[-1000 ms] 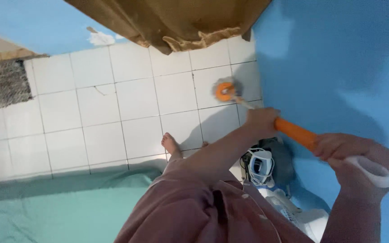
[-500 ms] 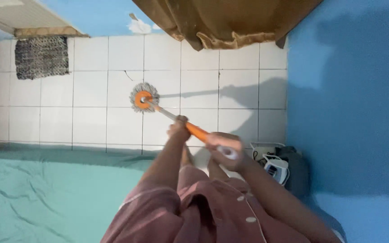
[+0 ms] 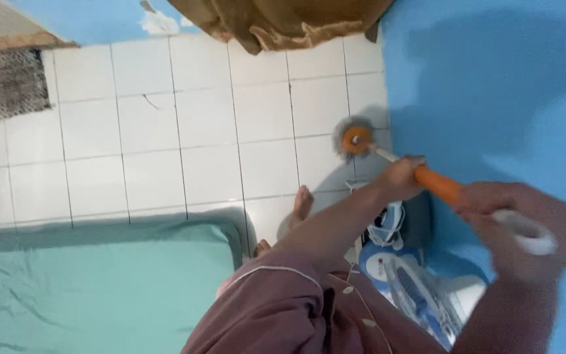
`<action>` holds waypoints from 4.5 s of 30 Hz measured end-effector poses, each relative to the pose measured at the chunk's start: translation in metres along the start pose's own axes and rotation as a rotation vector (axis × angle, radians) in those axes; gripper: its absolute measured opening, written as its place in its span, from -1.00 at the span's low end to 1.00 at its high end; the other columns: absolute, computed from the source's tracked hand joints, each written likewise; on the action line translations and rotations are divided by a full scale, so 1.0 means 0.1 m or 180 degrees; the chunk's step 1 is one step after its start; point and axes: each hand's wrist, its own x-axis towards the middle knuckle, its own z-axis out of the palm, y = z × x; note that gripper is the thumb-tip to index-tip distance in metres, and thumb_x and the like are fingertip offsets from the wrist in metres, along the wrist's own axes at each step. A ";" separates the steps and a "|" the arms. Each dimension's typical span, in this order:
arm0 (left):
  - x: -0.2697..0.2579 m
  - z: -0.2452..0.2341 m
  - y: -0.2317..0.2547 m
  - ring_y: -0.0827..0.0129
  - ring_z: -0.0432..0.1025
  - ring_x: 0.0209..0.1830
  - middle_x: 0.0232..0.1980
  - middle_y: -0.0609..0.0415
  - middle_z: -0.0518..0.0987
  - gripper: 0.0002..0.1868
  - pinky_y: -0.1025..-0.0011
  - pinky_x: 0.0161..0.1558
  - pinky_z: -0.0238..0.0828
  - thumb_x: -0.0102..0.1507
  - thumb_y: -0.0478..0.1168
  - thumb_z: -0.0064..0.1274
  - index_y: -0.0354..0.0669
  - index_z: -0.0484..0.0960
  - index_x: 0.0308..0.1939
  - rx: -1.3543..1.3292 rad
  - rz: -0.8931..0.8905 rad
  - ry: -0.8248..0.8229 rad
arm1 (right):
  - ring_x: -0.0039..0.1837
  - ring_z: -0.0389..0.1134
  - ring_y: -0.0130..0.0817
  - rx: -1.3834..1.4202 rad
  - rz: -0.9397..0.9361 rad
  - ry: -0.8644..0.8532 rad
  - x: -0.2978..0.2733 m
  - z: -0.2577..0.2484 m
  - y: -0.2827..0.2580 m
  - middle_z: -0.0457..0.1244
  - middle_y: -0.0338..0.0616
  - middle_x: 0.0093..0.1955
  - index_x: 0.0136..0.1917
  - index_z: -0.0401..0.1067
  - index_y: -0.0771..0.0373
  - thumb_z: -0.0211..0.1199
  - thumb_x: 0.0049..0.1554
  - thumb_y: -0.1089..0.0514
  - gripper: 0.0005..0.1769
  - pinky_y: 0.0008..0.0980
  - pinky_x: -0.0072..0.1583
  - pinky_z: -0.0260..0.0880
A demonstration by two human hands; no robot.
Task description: The recorder mops the tiled floor of a bedroom and small hallway, then hangs a towel and picks up a small rug.
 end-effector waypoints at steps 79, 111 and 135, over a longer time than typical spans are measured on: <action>-4.16 1.74 0.47 -0.08 0.51 -0.14 -0.07 -0.18 0.52 -0.51 0.09 -0.09 0.51 -0.09 -0.17 0.33 -0.08 0.62 -0.07 0.0919 -0.0822 0.0395 | -0.02 0.44 -0.36 0.2028 -0.0403 0.0158 -4.68 0.71 -0.82 0.40 -0.19 -0.13 -0.08 0.44 0.22 0.24 0.35 0.17 -0.85 -0.17 0.23 0.47; -5.56 2.96 0.93 0.08 0.52 0.00 -0.08 -0.07 0.56 -0.64 0.22 0.05 0.47 0.05 -0.10 0.25 -0.09 0.57 -0.12 0.0288 -0.0022 -0.0268 | -0.09 0.41 -0.23 0.1460 -0.0495 -0.0069 -6.42 0.56 -1.23 0.30 -0.03 -0.20 -0.16 0.36 0.41 0.15 0.02 0.39 -0.93 -0.13 0.13 0.49; -7.08 3.44 1.41 -0.02 0.59 0.03 -0.04 -0.11 0.66 -0.76 0.21 0.06 0.54 0.20 -0.08 0.12 -0.07 0.61 -0.12 0.0981 -0.1548 0.0521 | -0.20 0.41 -0.30 0.2100 -0.0621 -0.0144 -7.24 0.56 -2.40 0.31 -0.04 -0.29 -0.17 0.36 0.40 0.28 0.26 0.21 -0.76 -0.19 -0.02 0.50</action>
